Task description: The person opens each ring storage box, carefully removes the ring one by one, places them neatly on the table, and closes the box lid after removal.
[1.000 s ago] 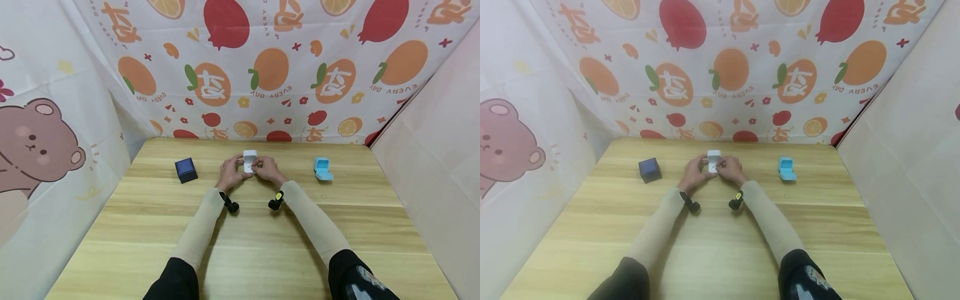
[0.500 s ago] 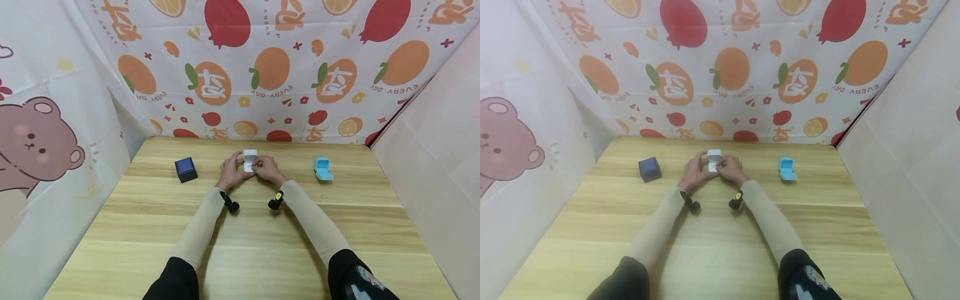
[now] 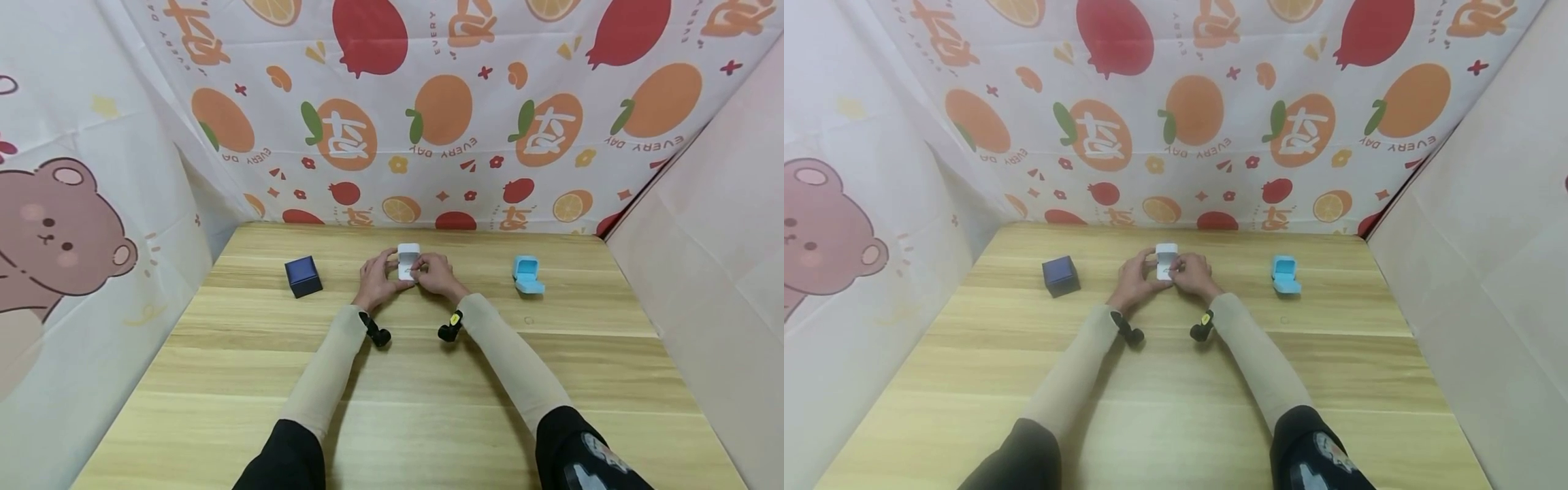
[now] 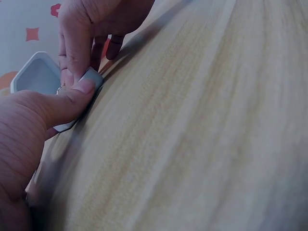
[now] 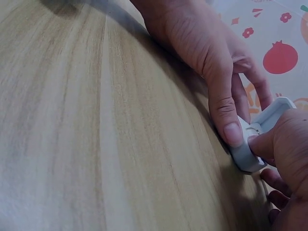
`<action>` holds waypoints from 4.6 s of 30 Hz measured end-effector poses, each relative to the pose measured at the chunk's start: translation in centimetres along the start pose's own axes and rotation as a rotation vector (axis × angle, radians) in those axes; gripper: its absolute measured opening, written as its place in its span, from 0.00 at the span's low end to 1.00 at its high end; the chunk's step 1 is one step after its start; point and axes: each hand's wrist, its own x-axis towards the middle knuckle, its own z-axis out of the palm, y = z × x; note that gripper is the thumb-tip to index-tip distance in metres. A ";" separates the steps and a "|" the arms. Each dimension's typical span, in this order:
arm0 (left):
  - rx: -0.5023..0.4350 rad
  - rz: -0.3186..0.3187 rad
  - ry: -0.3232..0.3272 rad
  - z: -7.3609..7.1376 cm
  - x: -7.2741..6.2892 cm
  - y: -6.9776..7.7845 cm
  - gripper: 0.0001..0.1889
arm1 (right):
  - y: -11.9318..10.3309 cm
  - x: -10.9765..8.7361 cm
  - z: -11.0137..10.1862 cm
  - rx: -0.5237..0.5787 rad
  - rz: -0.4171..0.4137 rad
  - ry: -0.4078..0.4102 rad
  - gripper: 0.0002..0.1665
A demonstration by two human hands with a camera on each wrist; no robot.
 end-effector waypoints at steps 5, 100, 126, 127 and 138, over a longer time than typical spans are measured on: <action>0.002 0.001 0.001 -0.1 -0.1 0.2 0.48 | -0.1 -0.1 0.1 0.003 0.014 -0.011 0.07; 0.013 -0.019 0.012 -0.1 -0.2 0.2 0.47 | -0.1 0.2 0.8 0.056 -0.053 0.103 0.05; -0.027 -0.038 0.002 -0.3 -0.4 0.6 0.45 | -1.1 0.7 0.7 0.143 0.176 0.109 0.11; -0.029 -0.039 0.001 -0.3 -0.4 0.5 0.45 | -1.1 0.7 0.7 0.138 0.178 0.109 0.11; -0.033 -0.031 0.002 -0.3 -0.3 0.4 0.45 | -1.2 0.6 0.6 0.153 0.170 0.103 0.11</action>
